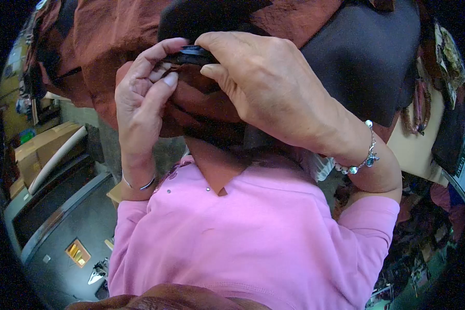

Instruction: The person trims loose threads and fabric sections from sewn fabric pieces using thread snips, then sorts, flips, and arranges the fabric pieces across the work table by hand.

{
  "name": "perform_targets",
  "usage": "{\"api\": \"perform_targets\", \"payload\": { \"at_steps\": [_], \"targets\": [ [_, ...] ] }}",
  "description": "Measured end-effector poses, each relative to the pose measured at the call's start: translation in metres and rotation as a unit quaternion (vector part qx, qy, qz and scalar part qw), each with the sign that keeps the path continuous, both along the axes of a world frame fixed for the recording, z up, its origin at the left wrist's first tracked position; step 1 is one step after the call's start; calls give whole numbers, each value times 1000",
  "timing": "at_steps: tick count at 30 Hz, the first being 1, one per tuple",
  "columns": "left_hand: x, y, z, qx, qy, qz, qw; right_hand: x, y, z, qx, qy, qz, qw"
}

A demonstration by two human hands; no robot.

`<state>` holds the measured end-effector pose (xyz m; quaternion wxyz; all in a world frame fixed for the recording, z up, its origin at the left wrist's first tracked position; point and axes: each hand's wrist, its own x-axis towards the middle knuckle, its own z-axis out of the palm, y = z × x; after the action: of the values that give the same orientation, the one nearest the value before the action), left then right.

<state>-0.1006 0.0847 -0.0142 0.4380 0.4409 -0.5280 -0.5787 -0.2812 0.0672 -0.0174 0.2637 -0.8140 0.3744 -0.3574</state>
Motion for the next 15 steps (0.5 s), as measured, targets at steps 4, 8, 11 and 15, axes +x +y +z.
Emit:
{"api": "perform_targets", "payload": {
  "at_steps": [4,8,11,15],
  "targets": [
    [8,0,-1,22,31,-32,999,0,0,0,-18,8,-7,1000],
    [6,4,-7,-62,-15,37,997,-4,0,5,-35,3,5,999],
    [13,0,-5,-106,-31,97,989,-7,2,15,30,-50,45,997],
    [8,-16,24,-218,-391,131,885,-10,4,34,24,-103,174,979]
  ]
}}
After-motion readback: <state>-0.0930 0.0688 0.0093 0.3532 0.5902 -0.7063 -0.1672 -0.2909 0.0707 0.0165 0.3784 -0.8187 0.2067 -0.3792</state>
